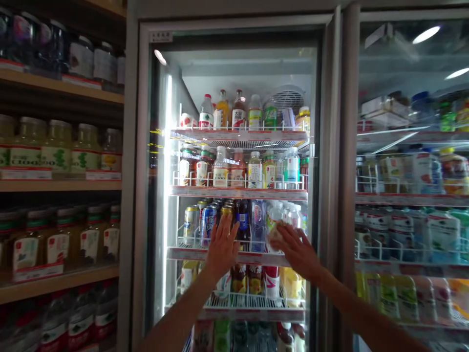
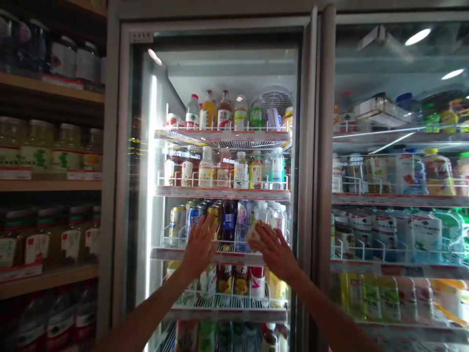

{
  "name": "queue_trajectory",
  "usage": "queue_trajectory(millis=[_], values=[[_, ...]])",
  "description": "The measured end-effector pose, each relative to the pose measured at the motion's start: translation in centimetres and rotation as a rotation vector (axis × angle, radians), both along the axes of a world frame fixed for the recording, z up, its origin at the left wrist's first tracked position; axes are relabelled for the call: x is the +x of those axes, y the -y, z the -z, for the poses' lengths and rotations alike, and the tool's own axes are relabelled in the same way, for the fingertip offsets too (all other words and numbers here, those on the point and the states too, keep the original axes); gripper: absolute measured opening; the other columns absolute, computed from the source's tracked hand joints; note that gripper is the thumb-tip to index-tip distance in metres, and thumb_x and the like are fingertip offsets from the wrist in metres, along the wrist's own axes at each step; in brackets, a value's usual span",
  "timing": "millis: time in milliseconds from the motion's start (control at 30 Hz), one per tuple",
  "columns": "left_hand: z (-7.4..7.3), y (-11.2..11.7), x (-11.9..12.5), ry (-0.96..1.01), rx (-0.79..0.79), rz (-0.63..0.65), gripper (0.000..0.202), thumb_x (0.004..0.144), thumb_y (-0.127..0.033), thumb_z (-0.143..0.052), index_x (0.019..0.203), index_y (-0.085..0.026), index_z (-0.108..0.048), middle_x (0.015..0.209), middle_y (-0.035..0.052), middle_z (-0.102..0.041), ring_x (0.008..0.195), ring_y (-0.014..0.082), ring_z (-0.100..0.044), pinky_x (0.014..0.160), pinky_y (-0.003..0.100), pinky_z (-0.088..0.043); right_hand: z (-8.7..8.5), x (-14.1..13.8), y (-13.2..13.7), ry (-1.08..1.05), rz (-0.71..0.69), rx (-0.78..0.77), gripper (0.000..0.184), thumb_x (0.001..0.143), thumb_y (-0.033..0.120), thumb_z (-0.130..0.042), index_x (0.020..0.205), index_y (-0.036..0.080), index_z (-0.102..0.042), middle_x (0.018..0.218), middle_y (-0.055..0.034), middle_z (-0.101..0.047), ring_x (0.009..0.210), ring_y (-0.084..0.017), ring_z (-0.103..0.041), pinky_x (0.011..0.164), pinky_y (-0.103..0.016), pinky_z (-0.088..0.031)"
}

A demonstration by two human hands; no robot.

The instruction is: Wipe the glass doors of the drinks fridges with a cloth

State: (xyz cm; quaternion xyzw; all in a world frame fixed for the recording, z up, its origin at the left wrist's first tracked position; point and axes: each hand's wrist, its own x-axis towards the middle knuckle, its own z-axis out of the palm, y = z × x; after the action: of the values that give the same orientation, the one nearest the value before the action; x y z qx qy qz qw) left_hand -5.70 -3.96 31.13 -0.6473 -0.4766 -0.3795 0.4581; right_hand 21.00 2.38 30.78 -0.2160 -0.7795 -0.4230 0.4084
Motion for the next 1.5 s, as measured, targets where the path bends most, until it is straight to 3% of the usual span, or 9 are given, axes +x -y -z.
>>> queue_trajectory(millis=[133, 300, 467, 667, 833, 1000, 1167, 1367, 1500], values=[[-0.1, 0.1, -0.6, 0.036, 0.005, -0.005, 0.046, 0.088, -0.023, -0.044, 0.134, -0.016, -0.041, 0.147, 0.0149, -0.032, 0.141, 0.0275, -0.015, 0.110, 0.049, -0.026, -3.1, -0.9, -0.4, -0.303, 0.083, 0.003, 0.042, 0.084, 0.015, -0.046, 0.125, 0.024, -0.053, 0.154, -0.0099, -0.017, 0.142, -0.028, -0.013, 0.109, -0.052, -0.023], [0.8, 0.6, -1.6, 0.021, -0.005, -0.029, 0.047, 0.089, -0.022, -0.044, 0.136, -0.018, -0.039, 0.148, 0.0138, -0.031, 0.141, 0.0267, -0.015, 0.110, 0.049, -0.026, -0.6, -3.7, 0.8, 0.177, -0.085, 0.006, 0.047, 0.081, 0.013, -0.051, 0.124, 0.034, -0.053, 0.149, -0.0011, -0.033, 0.141, -0.020, -0.019, 0.111, -0.045, -0.022], [1.3, 0.7, -2.8, 0.017, 0.011, -0.058, 0.048, 0.089, -0.024, -0.044, 0.137, -0.019, -0.038, 0.149, 0.0130, -0.031, 0.142, 0.0260, -0.013, 0.111, 0.048, -0.024, -3.4, -6.8, 1.3, -0.200, 0.022, -0.092, 0.047, 0.083, 0.014, -0.048, 0.128, 0.027, -0.050, 0.152, -0.0083, -0.023, 0.142, -0.026, -0.012, 0.110, -0.051, -0.020], [1.9, 1.4, -5.1, 0.052, -0.036, -0.134, 0.051, 0.089, -0.025, -0.043, 0.139, -0.018, -0.036, 0.149, 0.0128, -0.029, 0.141, 0.0267, -0.014, 0.111, 0.049, -0.024, -2.6, -9.0, 1.1, 0.150, -0.109, -0.069, 0.051, 0.082, 0.018, -0.053, 0.130, 0.034, -0.047, 0.151, -0.0022, -0.027, 0.142, -0.022, -0.014, 0.114, -0.047, -0.013], [1.8, 2.0, -6.8, 0.059, -0.042, -0.168, 0.049, 0.091, -0.026, -0.041, 0.139, -0.019, -0.036, 0.150, 0.0115, -0.028, 0.141, 0.0259, -0.014, 0.112, 0.048, -0.024, -3.8, -11.3, 1.2, -0.156, -0.066, -0.098, 0.053, 0.083, 0.015, -0.048, 0.134, 0.029, -0.043, 0.153, -0.0054, -0.020, 0.143, -0.024, -0.010, 0.112, -0.051, -0.015], [2.2, 2.5, -8.3, 0.039, -0.039, -0.188, 0.049, 0.091, -0.026, -0.041, 0.139, -0.017, -0.036, 0.148, 0.0124, -0.031, 0.141, 0.0256, -0.015, 0.111, 0.048, -0.025, -2.6, -13.8, 1.7, 0.185, -0.194, -0.048, 0.050, 0.083, 0.021, -0.051, 0.132, 0.031, -0.046, 0.149, -0.0024, -0.031, 0.142, -0.021, -0.016, 0.114, -0.047, -0.011], [2.5, 3.2, -10.0, 0.055, -0.036, -0.229, 0.049, 0.092, -0.029, -0.038, 0.139, -0.016, -0.035, 0.148, 0.0139, -0.031, 0.141, 0.0269, -0.015, 0.108, 0.048, -0.029, -5.2, -16.3, 2.1, -0.095, -0.107, -0.131, 0.054, 0.081, 0.018, -0.052, 0.134, 0.026, -0.044, 0.152, -0.0088, -0.023, 0.141, -0.026, -0.015, 0.112, -0.052, -0.012], [2.1, 4.3, -11.6, 0.063, -0.085, -0.274, 0.048, 0.091, -0.028, -0.039, 0.138, -0.017, -0.038, 0.148, 0.0127, -0.031, 0.140, 0.0266, -0.021, 0.109, 0.048, -0.029, -3.8, -19.1, 2.5, 0.221, -0.231, -0.067, 0.055, 0.080, 0.021, -0.055, 0.134, 0.028, -0.043, 0.151, -0.0056, -0.028, 0.141, -0.024, -0.016, 0.113, -0.048, -0.011], [1.6, 4.9, -12.9, 0.125, -0.090, -0.300, 0.048, 0.090, -0.028, -0.039, 0.138, -0.018, -0.038, 0.149, 0.0122, -0.029, 0.140, 0.0271, -0.021, 0.109, 0.050, -0.028, -5.5, -21.2, 2.7, -0.009, -0.187, -0.119, 0.056, 0.082, 0.019, -0.051, 0.136, 0.027, -0.040, 0.152, -0.0079, -0.023, 0.142, -0.026, -0.015, 0.112, -0.051, -0.010]])
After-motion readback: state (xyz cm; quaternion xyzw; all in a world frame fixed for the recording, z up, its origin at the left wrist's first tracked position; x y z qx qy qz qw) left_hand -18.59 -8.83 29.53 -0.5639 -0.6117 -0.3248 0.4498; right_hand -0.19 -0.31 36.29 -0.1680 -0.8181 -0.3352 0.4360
